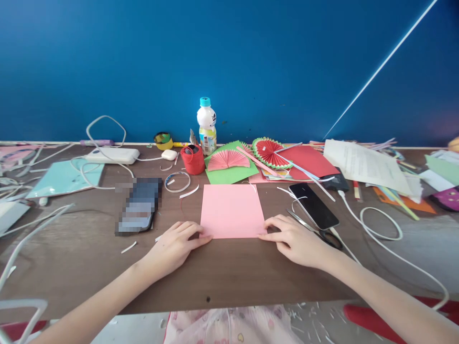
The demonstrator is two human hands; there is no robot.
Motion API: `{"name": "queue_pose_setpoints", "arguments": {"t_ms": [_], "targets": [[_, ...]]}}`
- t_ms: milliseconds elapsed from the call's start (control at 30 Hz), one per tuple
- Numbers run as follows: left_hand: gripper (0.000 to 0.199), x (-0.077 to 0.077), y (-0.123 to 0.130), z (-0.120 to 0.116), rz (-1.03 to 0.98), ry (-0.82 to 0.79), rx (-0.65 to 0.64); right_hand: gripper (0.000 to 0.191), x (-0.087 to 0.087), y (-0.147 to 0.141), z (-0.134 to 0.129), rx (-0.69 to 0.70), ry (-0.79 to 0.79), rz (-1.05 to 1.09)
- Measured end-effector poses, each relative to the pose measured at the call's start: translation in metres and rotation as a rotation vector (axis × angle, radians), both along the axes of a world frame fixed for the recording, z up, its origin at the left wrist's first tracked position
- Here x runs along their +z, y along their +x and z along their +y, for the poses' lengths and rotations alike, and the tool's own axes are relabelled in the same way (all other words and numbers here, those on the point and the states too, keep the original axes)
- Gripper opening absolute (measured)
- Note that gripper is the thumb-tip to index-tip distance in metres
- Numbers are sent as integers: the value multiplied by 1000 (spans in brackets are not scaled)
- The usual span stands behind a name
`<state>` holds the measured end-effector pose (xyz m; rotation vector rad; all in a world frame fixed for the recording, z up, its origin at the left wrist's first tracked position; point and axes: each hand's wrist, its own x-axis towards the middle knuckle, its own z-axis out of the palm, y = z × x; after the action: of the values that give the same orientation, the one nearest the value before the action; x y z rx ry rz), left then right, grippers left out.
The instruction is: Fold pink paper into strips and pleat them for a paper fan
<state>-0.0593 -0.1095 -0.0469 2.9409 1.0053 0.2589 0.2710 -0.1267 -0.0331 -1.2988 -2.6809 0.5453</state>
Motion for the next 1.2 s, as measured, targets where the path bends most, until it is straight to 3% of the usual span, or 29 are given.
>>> {"name": "queue_pose_setpoints", "arguments": {"t_ms": [233,467,667,1033,1200], "targets": [[29,1,-11,-5,-111,-23,40,15,-9,-2,6,-21,72,59],[20,-1,8,-1,-82,68,139,22,-20,-8,10,-36,166,77],[25,-1,16,7,-51,52,112,26,-22,-9,5,22,262,103],[29,-1,23,10,-34,45,54,25,-15,-16,6,-41,135,54],[24,5,26,15,-45,-169,196,21,-16,-17,12,-173,26,151]]}}
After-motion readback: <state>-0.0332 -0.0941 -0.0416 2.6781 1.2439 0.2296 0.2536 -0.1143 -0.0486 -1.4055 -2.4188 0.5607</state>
